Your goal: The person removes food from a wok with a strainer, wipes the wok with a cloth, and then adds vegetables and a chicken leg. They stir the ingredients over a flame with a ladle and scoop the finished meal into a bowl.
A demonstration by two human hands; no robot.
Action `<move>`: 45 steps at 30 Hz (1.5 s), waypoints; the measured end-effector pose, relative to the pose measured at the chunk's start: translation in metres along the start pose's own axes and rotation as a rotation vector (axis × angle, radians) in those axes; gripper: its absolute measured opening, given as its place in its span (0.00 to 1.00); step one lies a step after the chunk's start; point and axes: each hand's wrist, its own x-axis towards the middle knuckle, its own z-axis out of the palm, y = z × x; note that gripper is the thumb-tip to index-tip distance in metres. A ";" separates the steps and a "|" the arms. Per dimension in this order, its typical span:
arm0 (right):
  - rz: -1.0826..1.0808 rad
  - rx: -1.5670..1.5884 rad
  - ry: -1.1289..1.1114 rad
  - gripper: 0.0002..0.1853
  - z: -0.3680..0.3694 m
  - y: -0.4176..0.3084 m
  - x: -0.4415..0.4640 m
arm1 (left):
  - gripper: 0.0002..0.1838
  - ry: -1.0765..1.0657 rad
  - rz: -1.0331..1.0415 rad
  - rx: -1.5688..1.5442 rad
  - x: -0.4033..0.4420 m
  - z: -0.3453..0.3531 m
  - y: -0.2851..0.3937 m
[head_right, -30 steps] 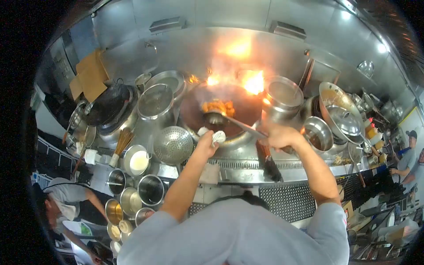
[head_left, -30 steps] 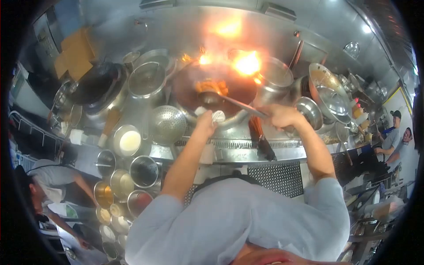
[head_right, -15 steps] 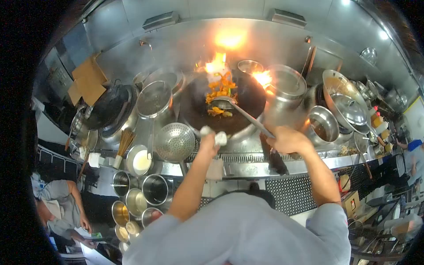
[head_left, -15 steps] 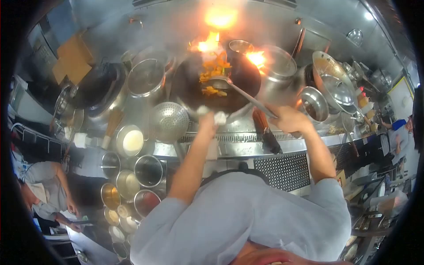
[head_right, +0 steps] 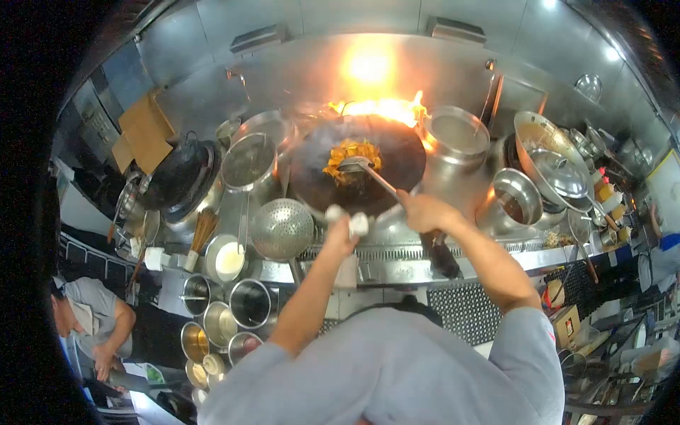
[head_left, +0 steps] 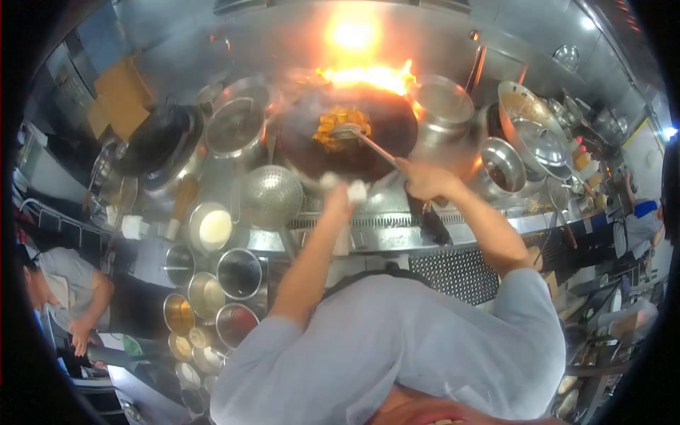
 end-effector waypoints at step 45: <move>0.345 1.549 -0.108 0.04 0.004 0.002 -0.001 | 0.30 0.059 0.563 0.519 -0.007 -0.013 -0.002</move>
